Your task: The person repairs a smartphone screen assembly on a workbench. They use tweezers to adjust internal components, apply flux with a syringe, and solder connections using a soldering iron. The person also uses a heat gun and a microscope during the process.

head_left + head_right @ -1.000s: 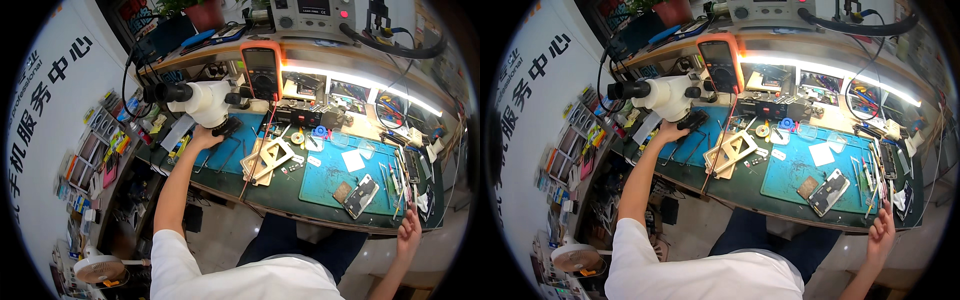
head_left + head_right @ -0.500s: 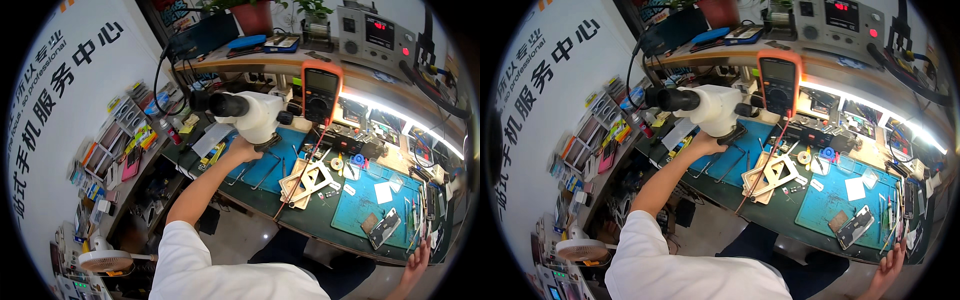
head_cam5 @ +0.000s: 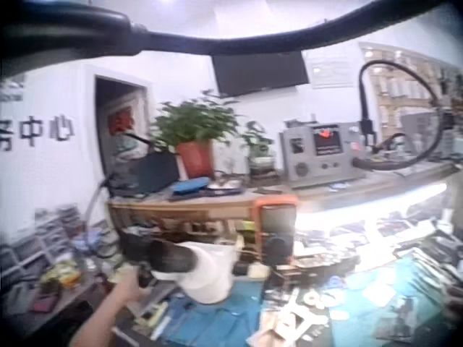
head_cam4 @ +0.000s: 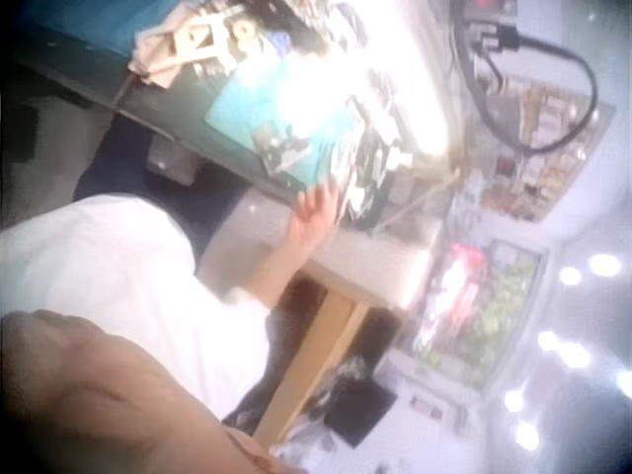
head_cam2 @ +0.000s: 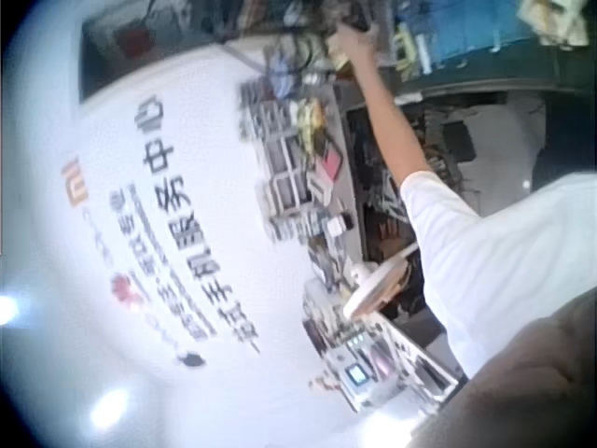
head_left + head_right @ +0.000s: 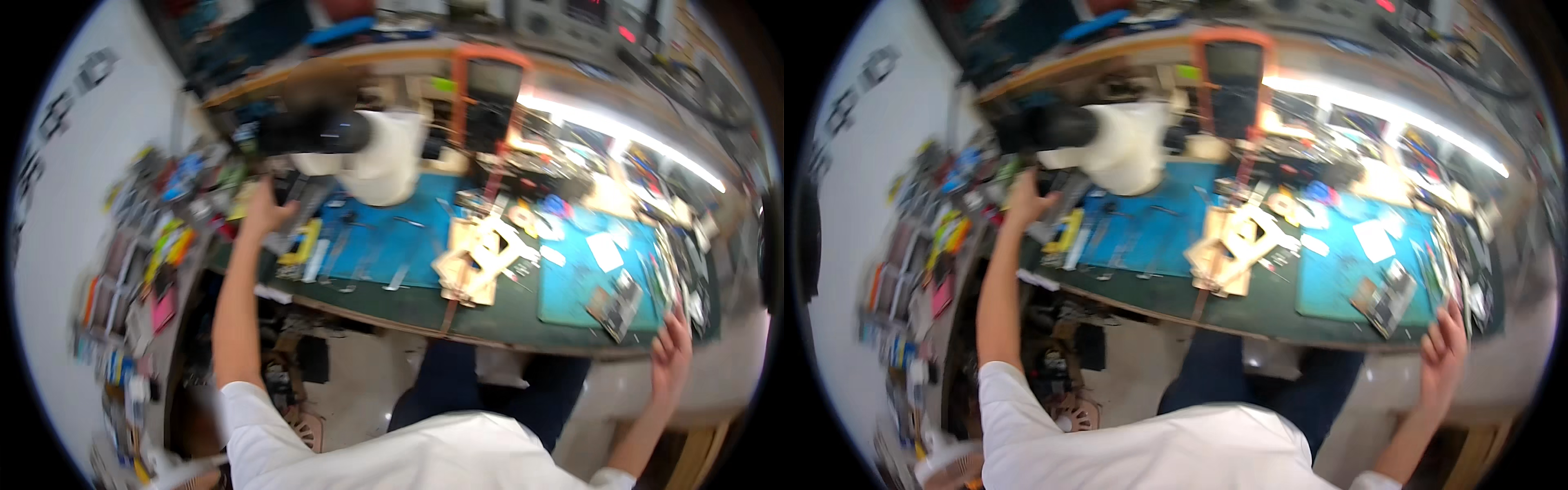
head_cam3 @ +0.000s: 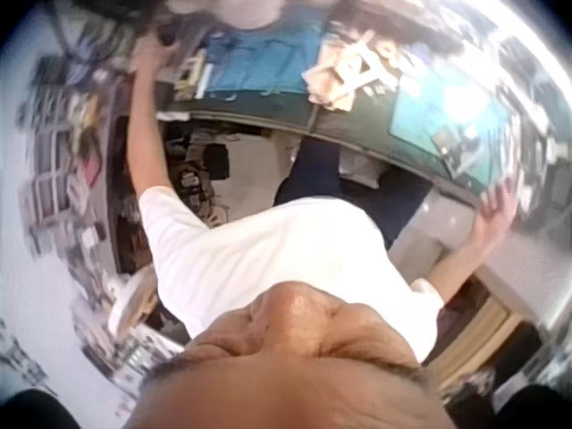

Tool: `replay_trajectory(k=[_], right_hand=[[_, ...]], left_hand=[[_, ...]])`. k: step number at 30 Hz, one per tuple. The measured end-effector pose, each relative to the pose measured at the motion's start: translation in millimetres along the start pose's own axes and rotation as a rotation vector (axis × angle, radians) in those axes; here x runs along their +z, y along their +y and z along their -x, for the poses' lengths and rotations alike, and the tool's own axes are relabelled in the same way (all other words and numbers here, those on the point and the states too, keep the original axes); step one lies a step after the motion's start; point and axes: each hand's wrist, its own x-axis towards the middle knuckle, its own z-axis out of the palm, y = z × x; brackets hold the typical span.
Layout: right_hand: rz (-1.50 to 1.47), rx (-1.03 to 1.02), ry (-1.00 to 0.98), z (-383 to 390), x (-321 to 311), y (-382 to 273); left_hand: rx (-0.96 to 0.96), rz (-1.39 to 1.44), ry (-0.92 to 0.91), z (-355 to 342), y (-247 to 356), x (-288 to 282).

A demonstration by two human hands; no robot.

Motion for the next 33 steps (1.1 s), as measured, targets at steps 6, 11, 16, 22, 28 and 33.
replay_trajectory(k=[6,11,16,22,28,33], right_hand=[[0.537,-0.088,0.122,35,18,-3],[1.066,-0.287,0.251,30,0,10],[1.064,-0.326,0.112,13,27,35],[1.099,-0.338,-0.030,19,46,49],[1.053,-0.385,0.011,31,17,36],[1.024,-0.394,0.040,34,2,38]], left_hand=[[0.188,0.250,-0.095,-71,-53,77],[0.374,-0.005,0.171,-36,-11,51],[0.083,0.213,-0.312,97,141,-8],[0.128,0.023,-0.325,110,173,18],[0.035,0.009,-0.457,89,174,9],[0.077,-0.030,-0.410,95,148,11]])
